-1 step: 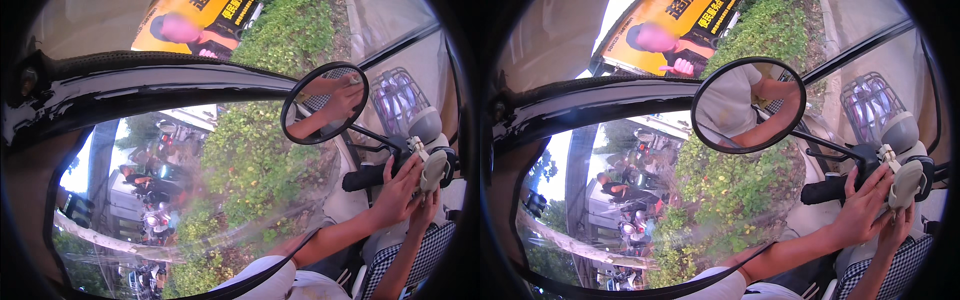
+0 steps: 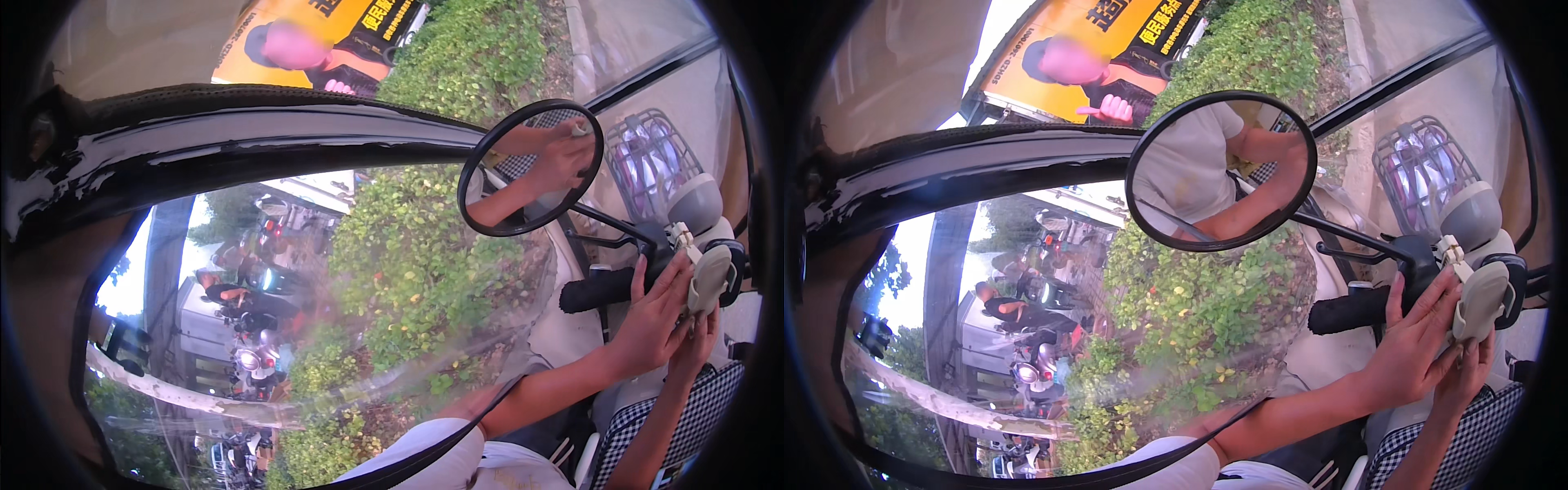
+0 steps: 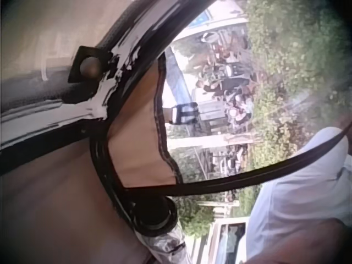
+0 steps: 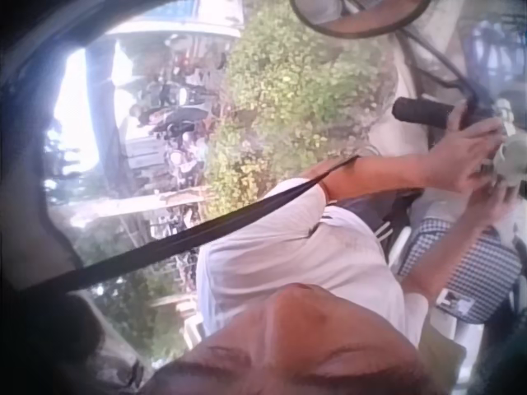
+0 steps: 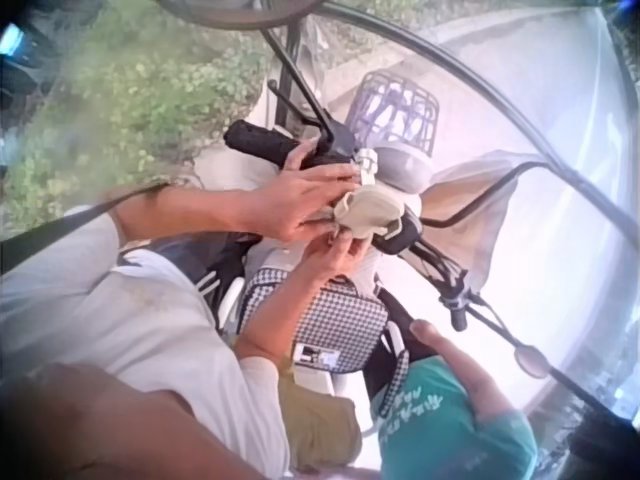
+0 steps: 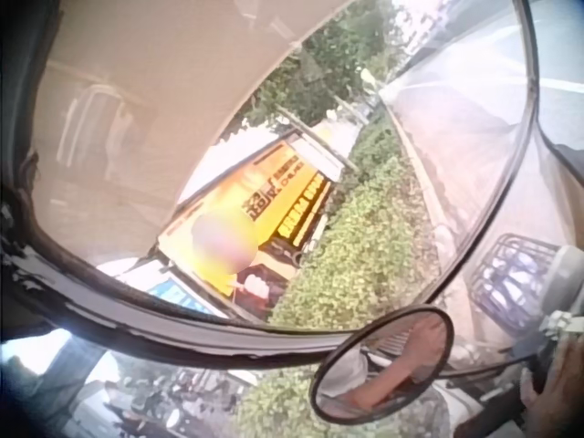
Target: The person manipulates a white plastic handlebar component on a scooter, repeatedly detaching and reattaching it while adjusting the position of the handlebar and mirror. The person also wipes the component with a cloth during the process.
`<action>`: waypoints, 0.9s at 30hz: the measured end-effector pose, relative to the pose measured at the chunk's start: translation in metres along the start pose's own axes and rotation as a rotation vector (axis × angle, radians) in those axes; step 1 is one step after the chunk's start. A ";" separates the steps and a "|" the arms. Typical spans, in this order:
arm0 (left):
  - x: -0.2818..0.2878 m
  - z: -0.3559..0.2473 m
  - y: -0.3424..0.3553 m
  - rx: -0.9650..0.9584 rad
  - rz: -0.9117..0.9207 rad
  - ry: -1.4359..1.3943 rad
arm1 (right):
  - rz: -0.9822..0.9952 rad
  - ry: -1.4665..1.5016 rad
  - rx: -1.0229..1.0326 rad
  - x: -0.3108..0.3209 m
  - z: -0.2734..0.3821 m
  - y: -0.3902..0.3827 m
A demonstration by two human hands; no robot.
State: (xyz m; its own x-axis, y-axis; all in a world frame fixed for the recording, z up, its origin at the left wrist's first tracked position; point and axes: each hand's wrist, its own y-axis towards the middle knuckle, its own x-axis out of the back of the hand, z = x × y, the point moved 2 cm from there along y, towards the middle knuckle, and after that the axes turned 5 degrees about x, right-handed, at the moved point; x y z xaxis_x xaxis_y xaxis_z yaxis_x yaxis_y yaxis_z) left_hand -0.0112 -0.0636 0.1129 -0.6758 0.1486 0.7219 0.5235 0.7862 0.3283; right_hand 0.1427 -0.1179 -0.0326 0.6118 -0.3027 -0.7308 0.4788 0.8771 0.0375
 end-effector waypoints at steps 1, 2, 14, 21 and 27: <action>-0.001 -0.004 0.000 0.003 -0.006 0.002 | -0.002 0.004 -0.005 0.001 0.000 -0.001; -0.002 -0.006 -0.001 0.007 -0.012 0.004 | -0.004 0.007 -0.011 0.001 0.000 -0.001; -0.008 -0.005 -0.005 0.007 -0.059 -0.018 | -0.031 -0.035 0.004 -0.012 0.002 -0.012; -0.011 0.005 -0.006 -0.045 -0.139 -0.142 | -0.177 0.004 -0.071 0.000 0.005 -0.016; -0.012 0.004 -0.004 -0.069 -0.169 -0.152 | -0.219 -0.042 -0.078 -0.003 0.012 -0.014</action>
State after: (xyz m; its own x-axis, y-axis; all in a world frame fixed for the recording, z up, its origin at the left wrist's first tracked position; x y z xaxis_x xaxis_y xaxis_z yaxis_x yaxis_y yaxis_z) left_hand -0.0071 -0.0663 0.1000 -0.8246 0.1110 0.5547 0.4270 0.7653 0.4816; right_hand 0.1420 -0.1335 -0.0226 0.5253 -0.5023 -0.6869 0.5534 0.8148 -0.1727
